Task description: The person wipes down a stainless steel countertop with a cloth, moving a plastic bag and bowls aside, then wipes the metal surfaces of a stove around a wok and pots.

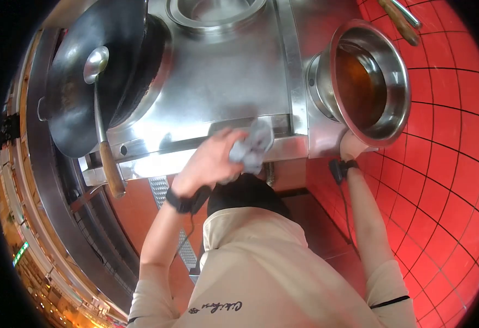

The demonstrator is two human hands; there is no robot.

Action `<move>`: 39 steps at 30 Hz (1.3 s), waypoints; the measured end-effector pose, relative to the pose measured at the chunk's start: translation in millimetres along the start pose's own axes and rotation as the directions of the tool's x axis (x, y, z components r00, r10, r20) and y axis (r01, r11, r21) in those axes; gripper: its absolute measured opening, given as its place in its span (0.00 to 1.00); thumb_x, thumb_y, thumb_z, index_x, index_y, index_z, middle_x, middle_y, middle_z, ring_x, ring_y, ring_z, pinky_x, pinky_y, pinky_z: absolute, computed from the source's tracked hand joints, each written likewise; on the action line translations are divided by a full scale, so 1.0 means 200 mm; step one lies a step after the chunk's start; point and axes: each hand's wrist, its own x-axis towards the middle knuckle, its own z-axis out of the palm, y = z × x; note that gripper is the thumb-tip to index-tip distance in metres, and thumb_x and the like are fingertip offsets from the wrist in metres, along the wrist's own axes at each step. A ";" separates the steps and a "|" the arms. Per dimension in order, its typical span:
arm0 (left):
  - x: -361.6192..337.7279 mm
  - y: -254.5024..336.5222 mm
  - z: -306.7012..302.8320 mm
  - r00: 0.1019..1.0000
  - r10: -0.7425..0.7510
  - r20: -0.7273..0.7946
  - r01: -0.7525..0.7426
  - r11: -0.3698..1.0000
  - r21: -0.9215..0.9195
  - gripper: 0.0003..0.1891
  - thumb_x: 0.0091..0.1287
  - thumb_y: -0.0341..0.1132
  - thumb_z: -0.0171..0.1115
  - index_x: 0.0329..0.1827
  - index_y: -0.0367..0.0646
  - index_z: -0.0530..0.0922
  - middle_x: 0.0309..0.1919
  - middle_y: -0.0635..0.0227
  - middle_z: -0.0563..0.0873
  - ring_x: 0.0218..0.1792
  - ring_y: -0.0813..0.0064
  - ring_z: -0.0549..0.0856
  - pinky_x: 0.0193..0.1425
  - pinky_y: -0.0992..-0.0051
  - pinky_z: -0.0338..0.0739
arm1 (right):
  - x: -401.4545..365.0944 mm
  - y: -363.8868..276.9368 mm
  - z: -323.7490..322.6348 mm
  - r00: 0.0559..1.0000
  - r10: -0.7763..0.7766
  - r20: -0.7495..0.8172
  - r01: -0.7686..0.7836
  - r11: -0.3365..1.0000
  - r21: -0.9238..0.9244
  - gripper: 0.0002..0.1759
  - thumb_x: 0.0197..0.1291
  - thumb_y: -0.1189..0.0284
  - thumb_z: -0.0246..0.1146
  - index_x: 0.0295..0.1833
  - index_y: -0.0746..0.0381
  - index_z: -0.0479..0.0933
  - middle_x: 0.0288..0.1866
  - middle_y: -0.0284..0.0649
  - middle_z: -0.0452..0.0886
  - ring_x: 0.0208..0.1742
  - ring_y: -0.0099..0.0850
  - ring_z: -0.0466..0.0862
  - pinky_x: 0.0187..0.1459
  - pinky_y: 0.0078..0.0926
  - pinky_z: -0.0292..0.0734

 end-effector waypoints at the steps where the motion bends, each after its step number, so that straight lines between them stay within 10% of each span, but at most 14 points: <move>1: -0.09 0.00 0.02 1.000 -0.009 -0.007 0.009 0.998 0.066 0.34 0.47 0.29 0.71 0.63 0.44 0.75 0.51 0.53 0.81 0.54 0.49 0.81 0.57 0.60 0.78 | 0.00 -0.05 -0.02 1.000 0.006 -0.026 -0.005 1.000 0.025 0.17 0.65 0.64 0.62 0.48 0.68 0.80 0.50 0.53 0.84 0.54 0.51 0.80 0.56 0.47 0.71; 10: -0.25 -0.27 0.40 0.956 0.062 -0.285 0.054 0.922 0.382 0.28 0.52 0.26 0.67 0.60 0.45 0.77 0.48 0.54 0.79 0.52 0.50 0.79 0.56 0.57 0.78 | 0.01 -0.14 -0.04 0.985 0.009 -0.172 -0.039 0.984 -0.174 0.17 0.63 0.68 0.58 0.49 0.70 0.79 0.52 0.58 0.81 0.55 0.58 0.77 0.55 0.57 0.69; 15: -0.08 -0.18 0.56 0.943 0.129 -0.306 0.004 0.918 0.398 0.27 0.52 0.27 0.67 0.58 0.45 0.77 0.49 0.53 0.79 0.53 0.49 0.79 0.56 0.57 0.78 | -0.01 0.00 -0.07 0.997 0.003 0.075 0.017 0.964 -0.265 0.21 0.63 0.66 0.57 0.55 0.71 0.75 0.56 0.59 0.76 0.58 0.57 0.73 0.60 0.55 0.67; 22: 0.21 0.05 0.66 0.978 0.200 -0.060 -0.152 0.880 0.450 0.31 0.51 0.29 0.68 0.63 0.47 0.75 0.55 0.51 0.79 0.58 0.48 0.79 0.61 0.57 0.77 | -0.45 -0.50 -0.55 0.795 -0.533 0.290 0.435 0.834 0.340 0.34 0.59 0.69 0.66 0.71 0.61 0.65 0.72 0.54 0.66 0.73 0.54 0.65 0.73 0.51 0.60; 26: 0.28 0.09 0.62 0.925 0.377 -0.049 -0.366 0.918 0.155 0.31 0.52 0.30 0.67 0.62 0.36 0.71 0.58 0.43 0.78 0.63 0.45 0.76 0.63 0.56 0.75 | -0.47 -0.77 -0.61 0.596 -0.657 0.462 0.409 0.743 0.530 0.60 0.51 0.57 0.77 0.81 0.59 0.47 0.81 0.55 0.50 0.80 0.54 0.55 0.77 0.47 0.54; 28: 0.18 0.23 0.54 0.990 0.099 -0.098 -0.113 0.981 -0.155 0.37 0.54 0.29 0.68 0.68 0.37 0.61 0.60 0.36 0.76 0.62 0.41 0.77 0.62 0.56 0.75 | -0.47 -0.86 -0.56 0.624 -0.687 0.372 0.376 0.682 0.627 0.61 0.51 0.59 0.77 0.82 0.58 0.44 0.81 0.55 0.51 0.80 0.53 0.55 0.77 0.46 0.55; 31: 0.18 0.11 0.55 0.920 0.202 -0.335 -0.262 0.954 -0.145 0.44 0.55 0.27 0.69 0.75 0.41 0.55 0.60 0.43 0.77 0.62 0.47 0.79 0.63 0.59 0.75 | -0.45 -0.99 -0.53 0.676 -0.634 0.375 0.284 0.694 0.662 0.56 0.52 0.66 0.76 0.81 0.55 0.48 0.79 0.55 0.54 0.78 0.56 0.58 0.73 0.47 0.63; 33: 0.10 0.18 0.47 0.966 0.037 -0.255 -0.179 0.806 -0.564 0.52 0.57 0.24 0.69 0.81 0.46 0.45 0.62 0.50 0.76 0.64 0.56 0.77 0.66 0.63 0.72 | -0.47 -1.06 -0.57 0.673 -0.664 0.326 0.390 0.693 0.606 0.51 0.52 0.75 0.72 0.79 0.50 0.54 0.76 0.53 0.57 0.73 0.59 0.62 0.69 0.48 0.69; 39: -0.07 0.21 0.35 0.980 0.153 -0.128 -0.189 0.913 -0.361 0.51 0.62 0.26 0.67 0.83 0.51 0.43 0.67 0.53 0.73 0.69 0.59 0.71 0.74 0.64 0.64 | -0.44 -0.93 -0.50 0.575 -0.800 0.174 0.660 0.579 0.478 0.37 0.53 0.83 0.62 0.69 0.45 0.71 0.71 0.49 0.64 0.68 0.55 0.68 0.66 0.47 0.72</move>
